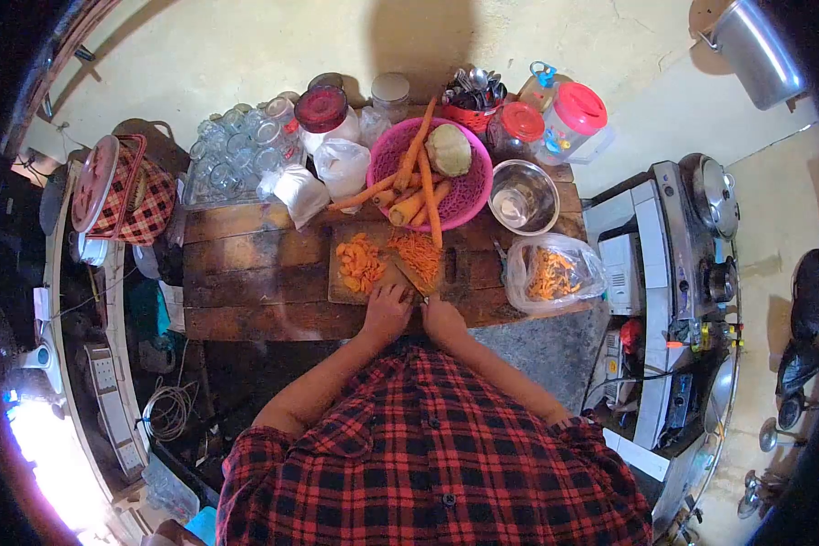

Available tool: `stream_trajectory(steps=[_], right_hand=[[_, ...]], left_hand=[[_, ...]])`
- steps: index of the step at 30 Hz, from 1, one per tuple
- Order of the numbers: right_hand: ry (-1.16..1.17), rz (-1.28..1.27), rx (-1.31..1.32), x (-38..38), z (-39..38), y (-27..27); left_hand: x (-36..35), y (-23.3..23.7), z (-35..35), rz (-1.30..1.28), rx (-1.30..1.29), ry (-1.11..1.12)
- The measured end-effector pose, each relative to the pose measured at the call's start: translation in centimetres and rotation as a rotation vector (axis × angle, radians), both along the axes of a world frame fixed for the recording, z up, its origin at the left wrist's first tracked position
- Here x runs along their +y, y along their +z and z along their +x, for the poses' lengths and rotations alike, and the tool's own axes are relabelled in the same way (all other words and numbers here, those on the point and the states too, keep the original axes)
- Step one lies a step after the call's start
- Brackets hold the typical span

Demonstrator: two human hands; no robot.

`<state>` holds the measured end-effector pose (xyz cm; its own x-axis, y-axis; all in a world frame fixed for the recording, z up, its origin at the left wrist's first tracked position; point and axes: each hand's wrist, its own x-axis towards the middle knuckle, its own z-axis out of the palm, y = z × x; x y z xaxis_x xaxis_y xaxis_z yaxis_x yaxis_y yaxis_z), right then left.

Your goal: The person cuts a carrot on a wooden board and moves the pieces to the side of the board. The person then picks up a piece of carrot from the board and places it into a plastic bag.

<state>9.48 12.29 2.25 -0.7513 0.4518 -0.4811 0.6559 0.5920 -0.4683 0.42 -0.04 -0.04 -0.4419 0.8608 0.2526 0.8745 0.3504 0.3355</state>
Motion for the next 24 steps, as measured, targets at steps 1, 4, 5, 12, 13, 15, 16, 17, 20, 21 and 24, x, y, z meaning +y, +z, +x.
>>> stream_trajectory(steps=[1,4,5,12,13,15,16,17,20,21,24], right_hand=[[0.037,0.006,0.03,0.3,-0.1,0.6],[0.062,0.0,0.026,0.3,-0.6,1.5],[0.045,-0.01,-0.011,0.2,-0.7,1.6],[0.029,0.054,0.014,-1.0,0.0,-0.4],[0.03,0.047,0.018,-0.9,0.0,-0.4],[0.031,0.042,0.026,-0.8,-0.2,-0.5],[0.064,0.061,0.048,-0.8,-0.1,-0.7],[0.095,0.082,0.069,-0.8,0.2,-0.8],[0.085,0.1,-0.026,-1.2,0.0,-0.8],[0.081,0.102,-0.022,-1.2,0.1,-1.1],[0.092,0.114,-0.002,-1.3,0.3,-1.4]], left_hand=[[0.0,0.0,-0.1,-0.013,-0.011,-0.01],[0.0,-0.1,-0.3,-0.016,-0.009,-0.024],[0.0,-0.2,-0.3,-0.006,0.0,-0.032],[-0.1,-0.2,-0.2,-0.055,-0.078,-0.02],[-0.1,-0.3,-0.2,-0.012,-0.034,-0.019],[-0.1,-0.3,-0.4,0.032,0.014,-0.017],[-0.2,-0.2,-0.3,-0.007,-0.025,-0.02],[-0.2,0.0,-0.2,-0.045,-0.064,-0.025],[-0.4,0.0,-0.3,-0.071,-0.072,-0.057],[-0.6,-0.1,-0.2,-0.069,-0.067,-0.06],[-1.0,-0.3,0.4,-0.112,0.008,-0.054]])
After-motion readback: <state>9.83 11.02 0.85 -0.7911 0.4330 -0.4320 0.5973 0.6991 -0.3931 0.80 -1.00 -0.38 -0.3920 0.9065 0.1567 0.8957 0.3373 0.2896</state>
